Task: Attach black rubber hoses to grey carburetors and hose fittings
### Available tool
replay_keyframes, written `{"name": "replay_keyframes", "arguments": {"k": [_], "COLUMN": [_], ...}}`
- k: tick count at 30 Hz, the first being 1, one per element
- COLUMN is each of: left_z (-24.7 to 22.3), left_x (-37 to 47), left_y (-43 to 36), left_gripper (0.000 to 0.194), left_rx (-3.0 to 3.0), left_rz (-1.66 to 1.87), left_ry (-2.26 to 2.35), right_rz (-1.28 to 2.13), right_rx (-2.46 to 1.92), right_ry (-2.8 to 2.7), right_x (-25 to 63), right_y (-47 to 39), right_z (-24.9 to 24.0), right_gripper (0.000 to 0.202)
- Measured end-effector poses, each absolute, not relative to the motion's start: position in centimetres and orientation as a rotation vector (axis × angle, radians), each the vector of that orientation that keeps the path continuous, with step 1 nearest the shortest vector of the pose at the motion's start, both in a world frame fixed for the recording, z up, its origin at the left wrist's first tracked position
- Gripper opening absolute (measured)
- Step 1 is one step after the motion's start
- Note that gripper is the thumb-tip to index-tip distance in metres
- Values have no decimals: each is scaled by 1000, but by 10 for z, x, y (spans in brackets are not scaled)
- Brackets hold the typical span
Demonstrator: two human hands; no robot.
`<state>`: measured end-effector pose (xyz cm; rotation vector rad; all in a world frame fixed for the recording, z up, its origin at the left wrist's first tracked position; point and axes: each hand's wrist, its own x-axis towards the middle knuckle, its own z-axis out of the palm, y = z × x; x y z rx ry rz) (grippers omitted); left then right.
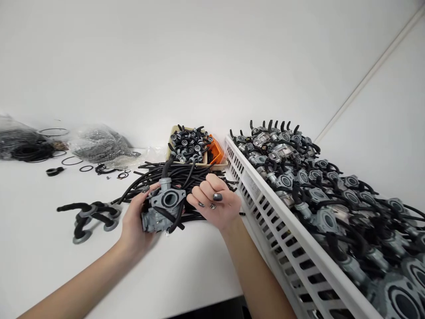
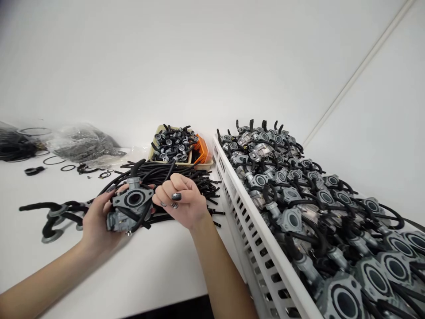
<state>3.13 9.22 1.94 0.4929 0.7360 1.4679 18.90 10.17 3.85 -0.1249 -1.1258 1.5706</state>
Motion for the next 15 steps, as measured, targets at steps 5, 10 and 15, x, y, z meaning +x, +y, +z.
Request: {"name": "replay_keyframes", "arguments": {"k": [5,10,15], "left_z": [22,26,27], "left_x": [34,36,37], "left_y": [93,92,91], "left_gripper": [22,27,24], "left_rx": [447,433,391], "left_rz": [1502,1497,1506], "left_ry": [786,832,869], "right_rz": [1592,1584,1577], "right_rx": [-78,-3,-15], "right_ry": [-1205,-1263,-1317], "right_x": [188,187,187], "right_y": [102,101,101], "right_z": [38,39,40], "right_gripper": [52,51,55]}}
